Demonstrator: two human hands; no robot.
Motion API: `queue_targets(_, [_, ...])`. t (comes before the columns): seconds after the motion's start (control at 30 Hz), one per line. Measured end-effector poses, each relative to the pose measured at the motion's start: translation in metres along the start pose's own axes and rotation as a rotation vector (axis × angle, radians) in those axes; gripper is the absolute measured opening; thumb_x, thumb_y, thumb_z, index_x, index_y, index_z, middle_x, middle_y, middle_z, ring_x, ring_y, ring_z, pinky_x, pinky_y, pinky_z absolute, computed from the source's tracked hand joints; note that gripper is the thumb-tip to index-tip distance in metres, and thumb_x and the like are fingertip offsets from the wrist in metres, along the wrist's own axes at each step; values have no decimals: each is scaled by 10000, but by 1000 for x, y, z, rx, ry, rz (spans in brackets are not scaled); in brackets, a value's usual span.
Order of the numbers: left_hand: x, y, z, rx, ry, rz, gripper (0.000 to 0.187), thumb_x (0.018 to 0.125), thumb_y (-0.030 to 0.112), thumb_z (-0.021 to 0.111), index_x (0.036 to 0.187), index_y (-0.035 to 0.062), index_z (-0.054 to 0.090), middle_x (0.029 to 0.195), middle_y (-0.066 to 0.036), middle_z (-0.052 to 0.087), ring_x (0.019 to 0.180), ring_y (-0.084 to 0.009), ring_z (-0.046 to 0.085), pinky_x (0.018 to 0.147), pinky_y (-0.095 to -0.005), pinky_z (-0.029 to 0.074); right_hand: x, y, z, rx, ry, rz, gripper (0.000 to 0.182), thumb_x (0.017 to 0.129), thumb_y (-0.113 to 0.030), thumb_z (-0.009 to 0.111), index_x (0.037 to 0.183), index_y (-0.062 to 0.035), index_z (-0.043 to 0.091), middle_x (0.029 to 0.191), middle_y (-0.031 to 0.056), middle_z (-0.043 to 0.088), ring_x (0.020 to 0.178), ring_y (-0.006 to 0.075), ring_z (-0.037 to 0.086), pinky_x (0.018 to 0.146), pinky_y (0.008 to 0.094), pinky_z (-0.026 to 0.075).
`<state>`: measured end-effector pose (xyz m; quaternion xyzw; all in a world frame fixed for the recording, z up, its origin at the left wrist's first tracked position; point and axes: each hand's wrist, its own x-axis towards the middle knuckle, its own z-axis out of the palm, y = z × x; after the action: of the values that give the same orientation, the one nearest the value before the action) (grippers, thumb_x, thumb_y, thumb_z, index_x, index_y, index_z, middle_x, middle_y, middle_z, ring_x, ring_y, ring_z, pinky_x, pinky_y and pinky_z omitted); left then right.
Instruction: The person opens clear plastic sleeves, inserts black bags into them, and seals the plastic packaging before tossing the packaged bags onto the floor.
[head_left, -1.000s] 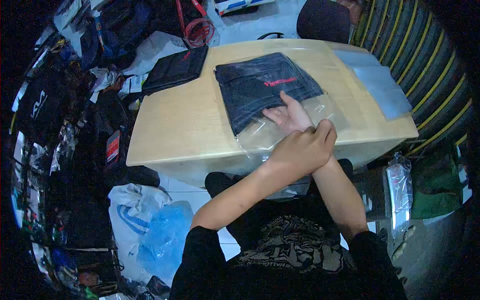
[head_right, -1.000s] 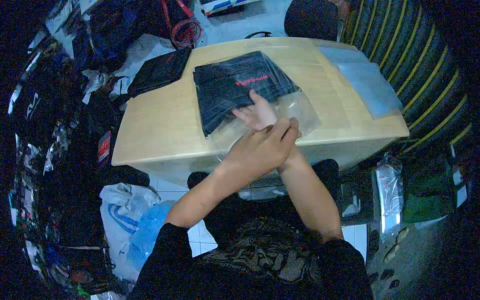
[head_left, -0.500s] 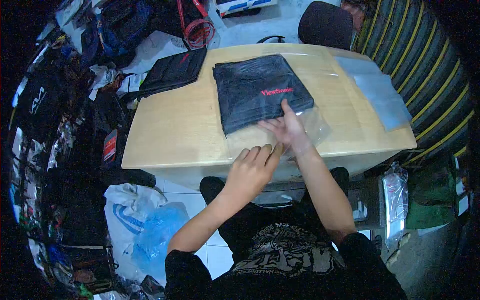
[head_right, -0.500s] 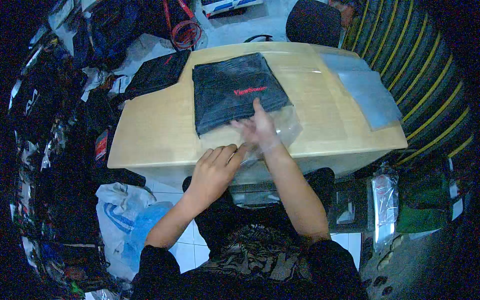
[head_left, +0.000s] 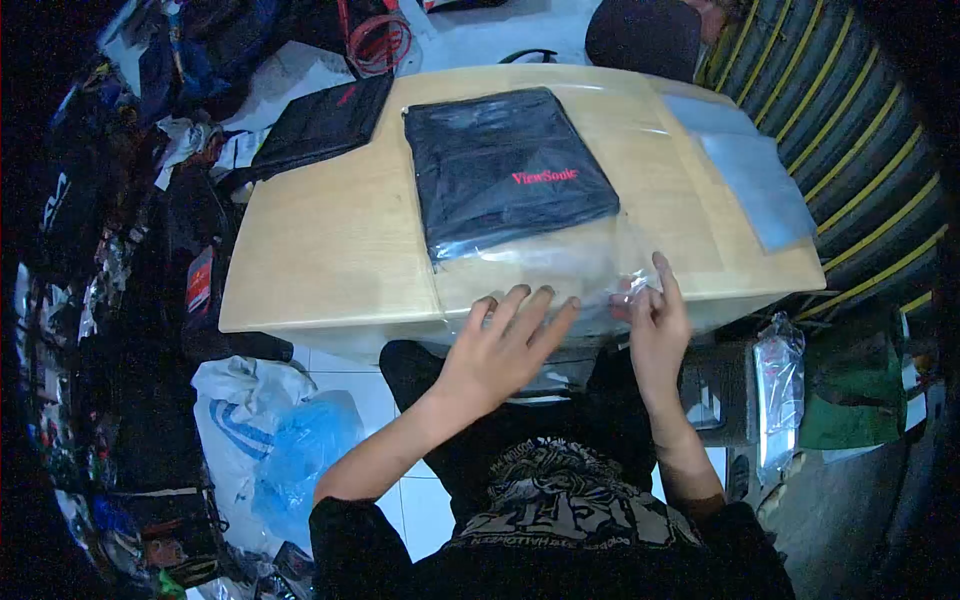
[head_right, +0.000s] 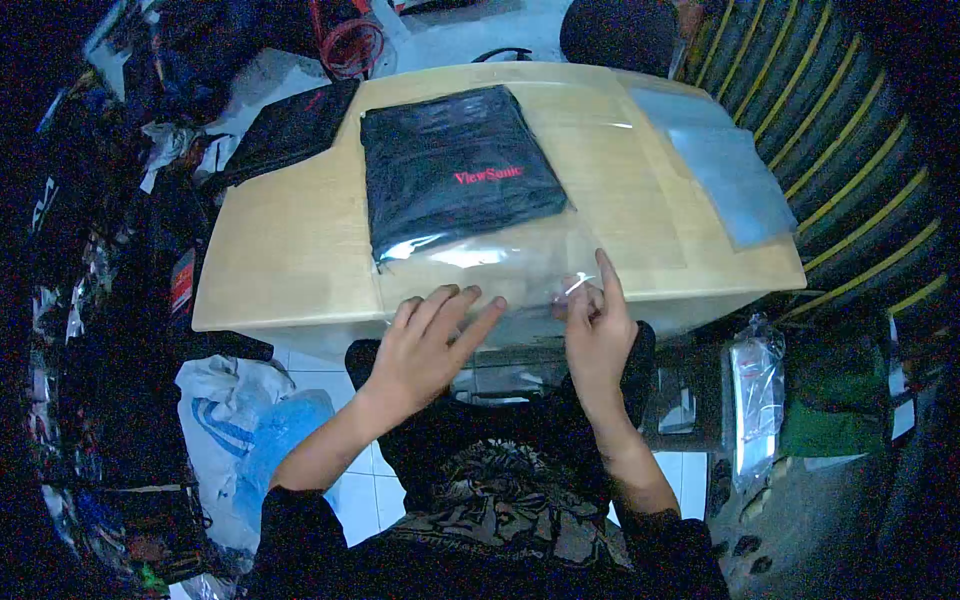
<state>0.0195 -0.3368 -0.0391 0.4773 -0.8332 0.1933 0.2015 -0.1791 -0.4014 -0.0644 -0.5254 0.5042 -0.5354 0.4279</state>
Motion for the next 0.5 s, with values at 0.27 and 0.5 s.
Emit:
queue_targets(0.27, [7, 13, -2, -200, 202, -168, 499, 640, 0, 608, 1138, 14, 597, 1039, -117, 635, 938, -260, 610, 795, -360, 449, 36, -20, -21, -557, 191, -518, 234, 837, -74, 642, 1054, -18, 573, 852, 128, 569, 706, 256, 576, 625, 346, 485])
queue_targets(0.5, [5, 4, -8, -109, 348, -200, 383, 705, -42, 602, 1088, -26, 605, 915, -155, 640, 827, -281, 629, 733, -368, 479, 21, -44, -53, -786, -140, -473, 249, 831, -14, 598, 1075, -61, 594, 949, 150, 592, 774, 328, 622, 670, 401, 510])
